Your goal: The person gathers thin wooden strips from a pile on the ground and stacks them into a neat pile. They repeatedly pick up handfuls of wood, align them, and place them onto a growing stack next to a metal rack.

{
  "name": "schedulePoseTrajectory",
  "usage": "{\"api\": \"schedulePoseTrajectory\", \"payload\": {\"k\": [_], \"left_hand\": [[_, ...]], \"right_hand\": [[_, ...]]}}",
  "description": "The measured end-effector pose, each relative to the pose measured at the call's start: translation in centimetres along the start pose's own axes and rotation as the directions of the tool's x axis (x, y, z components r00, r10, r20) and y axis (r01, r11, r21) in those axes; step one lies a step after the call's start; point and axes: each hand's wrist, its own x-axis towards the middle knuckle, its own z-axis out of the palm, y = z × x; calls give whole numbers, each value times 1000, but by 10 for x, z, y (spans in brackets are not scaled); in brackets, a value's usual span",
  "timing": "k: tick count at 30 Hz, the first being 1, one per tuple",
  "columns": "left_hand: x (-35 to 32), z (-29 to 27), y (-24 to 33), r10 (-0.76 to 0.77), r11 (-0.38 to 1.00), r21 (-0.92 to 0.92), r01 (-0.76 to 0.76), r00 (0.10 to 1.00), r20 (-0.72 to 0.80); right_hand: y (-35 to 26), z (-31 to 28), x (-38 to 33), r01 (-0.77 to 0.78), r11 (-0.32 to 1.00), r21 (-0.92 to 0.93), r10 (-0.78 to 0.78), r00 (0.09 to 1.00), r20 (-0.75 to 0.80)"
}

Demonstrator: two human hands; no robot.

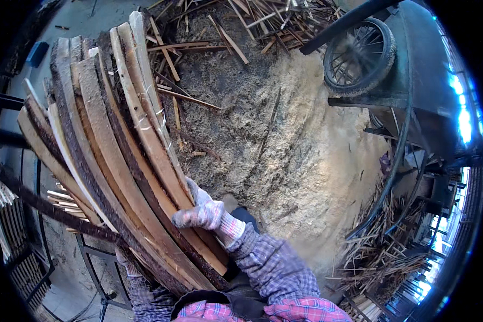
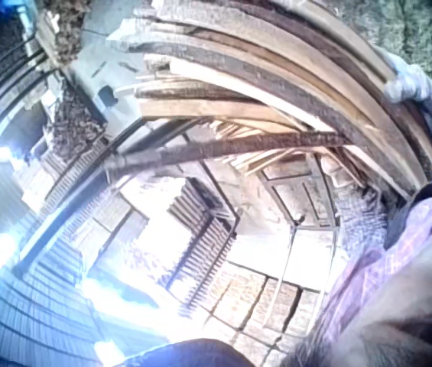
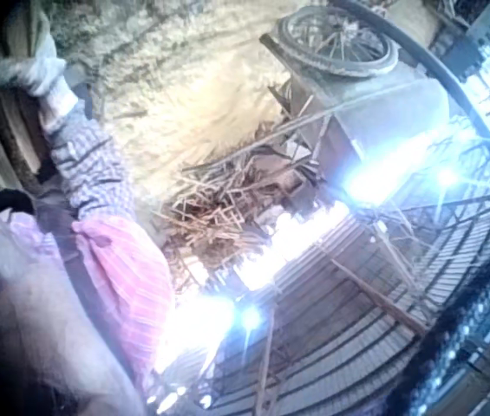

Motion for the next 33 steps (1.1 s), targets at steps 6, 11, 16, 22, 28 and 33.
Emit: {"api": "schedulePoseTrajectory", "payload": {"k": [6, 11, 16, 22, 28, 33], "left_hand": [[-72, 27, -23, 106, 990, 106, -94, 988, -110], [-152, 33, -65, 198, 975, 134, -177, 965, -170], [-217, 17, -77, 268, 963, 90, -254, 937, -224], [-334, -35, -63, 377, 923, 48, -381, 873, -310], [-454, -106, -51, 453, 860, 8, -510, 756, -472], [-518, -150, -46, 512, 766, 8, -642, 603, -612]], "right_hand": [[17, 31, -83, -39, 998, -57, 43, 995, 85], [51, 37, -159, -30, 986, -161, 67, 972, 227], [85, 86, -199, -70, 965, -253, 147, 943, 300], [166, 171, -219, -198, 935, -293, 316, 839, 443], [296, 247, -213, -373, 816, -442, 558, 706, 435], [394, 291, -178, -491, 714, -499, 697, 563, 443]]}}
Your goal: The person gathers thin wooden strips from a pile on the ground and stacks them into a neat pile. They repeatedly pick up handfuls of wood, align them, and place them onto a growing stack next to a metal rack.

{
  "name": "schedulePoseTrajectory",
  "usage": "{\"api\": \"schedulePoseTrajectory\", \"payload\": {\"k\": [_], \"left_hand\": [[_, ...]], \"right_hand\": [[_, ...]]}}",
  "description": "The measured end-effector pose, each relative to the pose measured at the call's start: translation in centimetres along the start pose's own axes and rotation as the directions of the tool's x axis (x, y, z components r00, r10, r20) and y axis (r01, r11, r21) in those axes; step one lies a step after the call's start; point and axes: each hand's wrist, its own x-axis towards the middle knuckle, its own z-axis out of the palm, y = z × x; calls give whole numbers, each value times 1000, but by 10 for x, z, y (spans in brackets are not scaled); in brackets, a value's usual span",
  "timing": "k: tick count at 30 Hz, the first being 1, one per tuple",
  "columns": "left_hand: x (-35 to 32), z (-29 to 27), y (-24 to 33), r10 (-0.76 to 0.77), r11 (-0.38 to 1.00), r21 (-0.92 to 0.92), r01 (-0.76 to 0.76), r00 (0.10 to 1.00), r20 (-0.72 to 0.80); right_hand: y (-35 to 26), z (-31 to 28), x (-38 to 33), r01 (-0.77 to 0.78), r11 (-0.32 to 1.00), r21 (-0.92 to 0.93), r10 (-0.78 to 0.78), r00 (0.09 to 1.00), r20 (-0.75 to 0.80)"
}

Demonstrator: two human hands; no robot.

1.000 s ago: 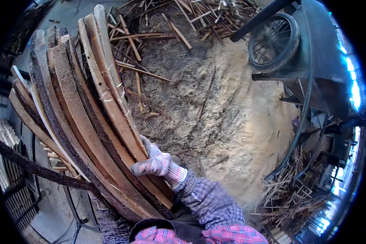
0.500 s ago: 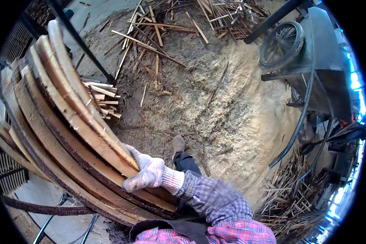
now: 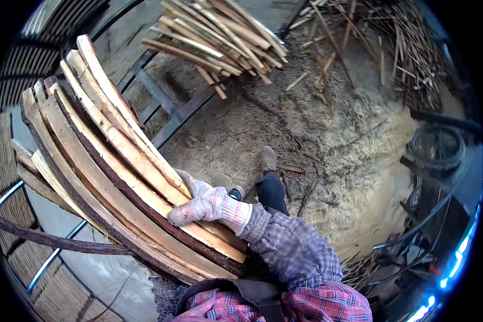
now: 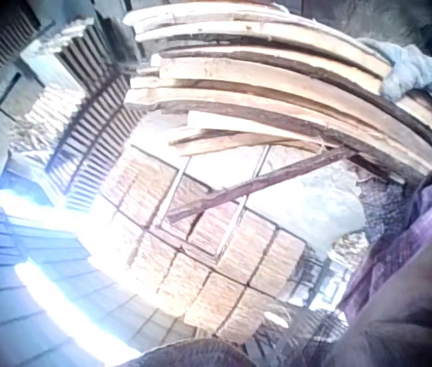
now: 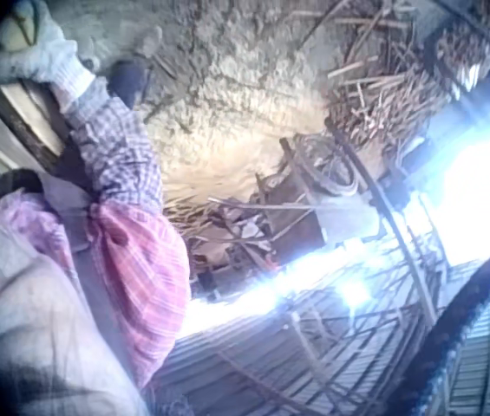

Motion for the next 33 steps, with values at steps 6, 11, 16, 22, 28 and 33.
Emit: {"api": "schedulePoseTrajectory", "payload": {"k": [6, 11, 16, 22, 28, 33], "left_hand": [[4, -9, 9, 44, 996, -68, -58, 980, -195], [11, 32, 27, 58, 991, -96, -91, 950, -306], [65, 96, 63, 57, 983, -139, -117, 927, -371], [284, 105, 81, 26, 989, -128, -69, 949, -315], [452, 14, 89, 382, 93, 564, 821, 493, -781], [448, -7, 95, 304, 119, 648, 752, 594, -745]], "right_hand": [[-15, 2, 63, -133, 989, 68, 131, 991, 24], [-67, -1, 89, -153, 986, 61, 155, 987, -30], [-160, -22, 150, -173, 983, 57, 178, 981, -82], [-179, -152, 279, -344, 714, -610, 42, 890, -454], [-125, -202, 372, -623, -319, -714, -327, 779, -535], [-126, -205, 370, -594, -385, -706, -267, 804, -531]]}}
